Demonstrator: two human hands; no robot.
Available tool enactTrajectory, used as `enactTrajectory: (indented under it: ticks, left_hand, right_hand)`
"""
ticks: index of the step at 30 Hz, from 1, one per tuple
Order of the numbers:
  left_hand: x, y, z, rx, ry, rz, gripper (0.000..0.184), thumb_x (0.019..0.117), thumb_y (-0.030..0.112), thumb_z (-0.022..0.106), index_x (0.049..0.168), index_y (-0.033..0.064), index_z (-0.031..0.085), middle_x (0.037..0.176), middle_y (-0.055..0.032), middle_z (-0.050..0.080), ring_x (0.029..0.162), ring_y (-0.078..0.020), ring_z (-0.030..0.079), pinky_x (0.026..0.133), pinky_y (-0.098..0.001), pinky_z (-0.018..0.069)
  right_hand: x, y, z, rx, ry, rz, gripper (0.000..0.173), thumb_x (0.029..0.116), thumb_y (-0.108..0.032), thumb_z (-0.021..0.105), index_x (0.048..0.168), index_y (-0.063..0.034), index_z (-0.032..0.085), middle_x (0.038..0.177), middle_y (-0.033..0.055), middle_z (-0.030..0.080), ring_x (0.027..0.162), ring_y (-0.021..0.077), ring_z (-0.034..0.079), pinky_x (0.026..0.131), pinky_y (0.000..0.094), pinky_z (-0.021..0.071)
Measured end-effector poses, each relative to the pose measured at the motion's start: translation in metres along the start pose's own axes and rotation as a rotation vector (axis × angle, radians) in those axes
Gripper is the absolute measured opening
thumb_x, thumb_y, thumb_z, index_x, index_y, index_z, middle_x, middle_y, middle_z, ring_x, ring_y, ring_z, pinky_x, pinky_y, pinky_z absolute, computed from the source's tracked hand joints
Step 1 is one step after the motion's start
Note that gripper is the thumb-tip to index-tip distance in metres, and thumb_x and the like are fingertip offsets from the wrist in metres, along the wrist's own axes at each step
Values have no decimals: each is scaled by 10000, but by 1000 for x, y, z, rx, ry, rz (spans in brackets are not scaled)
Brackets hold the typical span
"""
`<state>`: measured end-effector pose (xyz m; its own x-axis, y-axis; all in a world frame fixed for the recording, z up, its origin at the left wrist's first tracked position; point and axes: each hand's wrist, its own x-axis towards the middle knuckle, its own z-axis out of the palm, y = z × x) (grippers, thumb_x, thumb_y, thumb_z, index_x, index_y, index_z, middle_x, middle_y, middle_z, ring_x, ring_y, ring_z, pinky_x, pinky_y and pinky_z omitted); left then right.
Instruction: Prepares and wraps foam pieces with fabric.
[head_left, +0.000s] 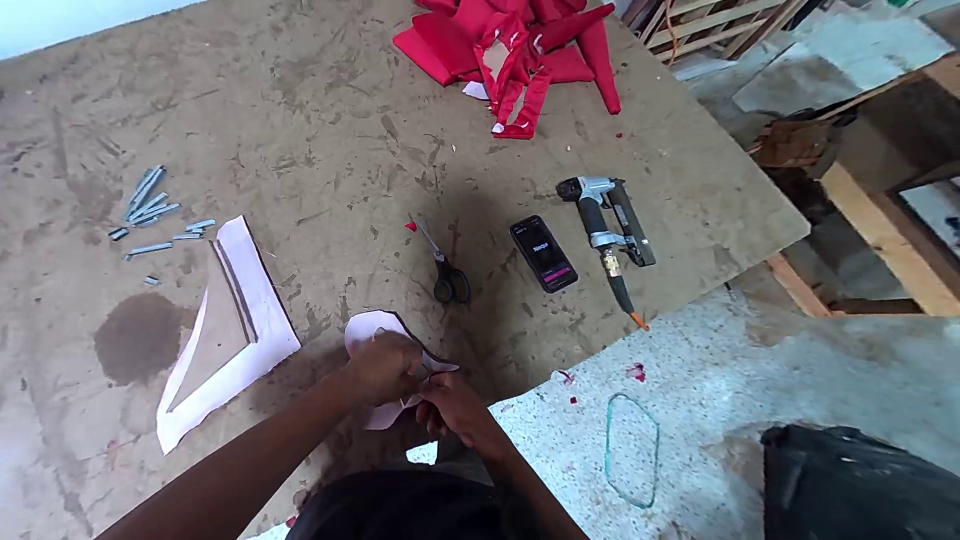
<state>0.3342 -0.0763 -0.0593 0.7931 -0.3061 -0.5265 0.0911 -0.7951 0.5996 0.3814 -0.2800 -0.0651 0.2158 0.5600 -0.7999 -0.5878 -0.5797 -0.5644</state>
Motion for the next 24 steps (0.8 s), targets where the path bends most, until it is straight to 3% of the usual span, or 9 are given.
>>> enactTrajectory:
  ticks: [4, 5, 9, 11, 13, 15, 17, 20, 24]
  left_hand:
    - [-5, 11, 5, -4, 59, -56, 683, 729, 543, 828, 1204, 103, 612, 1287, -91, 626, 1284, -286, 543, 1165, -493, 362]
    - [-4, 14, 11, 17, 110, -97, 675, 729, 542, 825, 1194, 101, 614, 1280, -86, 633, 1281, -281, 550, 1156, -496, 378]
    - [0, 14, 29, 49, 307, -179, 289, 897, 244, 683, 1145, 103, 637, 1216, -64, 674, 1239, -248, 596, 1098, -467, 445]
    - [0, 10, 32, 19, 324, -177, 354, 913, 372, 711, 1170, 137, 646, 1221, -29, 675, 1243, -217, 595, 1116, -446, 440]
    - [0, 9, 32, -23, 314, -195, 552, 801, 546, 804, 1168, 160, 661, 1206, -13, 683, 1231, -212, 599, 1133, -448, 423]
    - [-1, 9, 32, -37, 305, -214, 557, 779, 586, 807, 1117, 163, 676, 1144, -9, 691, 1180, -207, 615, 1115, -441, 434]
    - [0, 8, 35, -29, 307, -205, 518, 803, 607, 780, 1054, 167, 672, 1084, -4, 682, 1117, -201, 623, 1076, -438, 454]
    - [1, 6, 33, -10, 292, -220, 486, 832, 629, 741, 1011, 182, 672, 1049, 16, 681, 1099, -178, 624, 1071, -415, 463]
    - [1, 4, 29, -31, 303, -214, 425, 862, 586, 738, 967, 178, 679, 1005, 26, 680, 1049, -153, 631, 1037, -392, 483]
  right_hand:
    - [11, -16, -2, -159, -8, 61, 282, 1036, -312, 592, 1018, -38, 654, 641, 20, 611, 483, 122, 559, 473, 278, 492]
    - [15, -17, -3, -189, -18, 63, 293, 1023, -325, 607, 1016, -37, 658, 633, 19, 599, 482, 126, 554, 477, 287, 494]
    - [27, -21, -4, -269, -13, -47, 344, 984, -381, 651, 962, -39, 676, 647, 45, 618, 500, 156, 573, 508, 338, 515]
    - [17, -28, -22, -246, 112, -276, 313, 992, -338, 647, 1100, -53, 721, 754, 41, 689, 603, 141, 653, 591, 348, 587]
    - [-1, -43, -70, -303, 435, -542, 298, 1001, -292, 630, 1183, -78, 728, 980, 26, 749, 858, 116, 719, 795, 350, 625]
    - [-13, -49, -144, -470, 771, -766, 303, 1017, -269, 604, 1221, -74, 714, 1164, 74, 716, 1081, 178, 687, 949, 406, 586]
    - [-4, -42, -214, -610, 982, -890, 352, 1005, -331, 590, 1247, -109, 716, 1278, 129, 617, 1218, 278, 567, 1031, 500, 487]
    - [13, -31, -266, -778, 1051, -907, 361, 994, -413, 588, 1246, -198, 732, 1378, 114, 562, 1264, 283, 523, 1032, 500, 467]
    - [18, -31, -276, -867, 983, -834, 390, 991, -447, 548, 1249, -220, 731, 1466, 124, 501, 1333, 298, 479, 1067, 533, 439]
